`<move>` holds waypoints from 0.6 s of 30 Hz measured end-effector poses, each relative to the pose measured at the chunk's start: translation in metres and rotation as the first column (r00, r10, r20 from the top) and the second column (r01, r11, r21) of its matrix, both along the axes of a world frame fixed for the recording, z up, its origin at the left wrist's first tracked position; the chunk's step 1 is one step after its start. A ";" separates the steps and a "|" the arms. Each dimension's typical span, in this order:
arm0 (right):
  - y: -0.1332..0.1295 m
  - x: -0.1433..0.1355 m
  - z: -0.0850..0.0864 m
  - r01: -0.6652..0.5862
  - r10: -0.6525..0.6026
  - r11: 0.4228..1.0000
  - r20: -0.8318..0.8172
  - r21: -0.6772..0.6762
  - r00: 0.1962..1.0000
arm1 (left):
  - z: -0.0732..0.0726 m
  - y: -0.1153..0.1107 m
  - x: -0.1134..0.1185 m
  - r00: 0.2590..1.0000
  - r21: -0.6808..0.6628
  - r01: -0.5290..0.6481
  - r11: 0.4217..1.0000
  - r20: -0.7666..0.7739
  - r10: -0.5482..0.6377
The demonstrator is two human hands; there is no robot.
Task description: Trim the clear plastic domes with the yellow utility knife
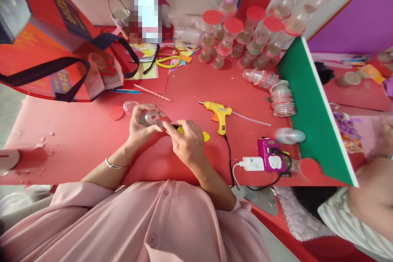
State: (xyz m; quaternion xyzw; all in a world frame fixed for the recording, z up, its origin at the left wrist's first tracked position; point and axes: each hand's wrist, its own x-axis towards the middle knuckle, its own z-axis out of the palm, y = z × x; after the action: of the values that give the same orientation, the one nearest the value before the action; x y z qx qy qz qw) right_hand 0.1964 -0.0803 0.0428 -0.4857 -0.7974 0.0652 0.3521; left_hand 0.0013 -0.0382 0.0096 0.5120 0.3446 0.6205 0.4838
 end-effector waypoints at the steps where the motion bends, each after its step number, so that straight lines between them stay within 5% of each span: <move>1: 0.000 0.000 0.000 0.002 -0.002 1.000 -0.004 0.002 1.000 | 0.001 0.000 0.000 1.000 0.003 0.000 1.000 -0.001 0.000; 18: -0.004 -0.003 -0.002 0.044 -0.043 0.999 0.038 -0.020 0.998 | -0.002 0.001 0.001 0.984 0.076 -0.113 0.991 -0.127 0.122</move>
State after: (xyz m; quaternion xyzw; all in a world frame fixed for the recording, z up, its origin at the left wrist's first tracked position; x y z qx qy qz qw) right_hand 0.1933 -0.0839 0.0406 -0.5077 -0.7924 0.0569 0.3332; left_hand 0.0023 -0.0371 0.0072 0.5465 0.3838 0.6245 0.4050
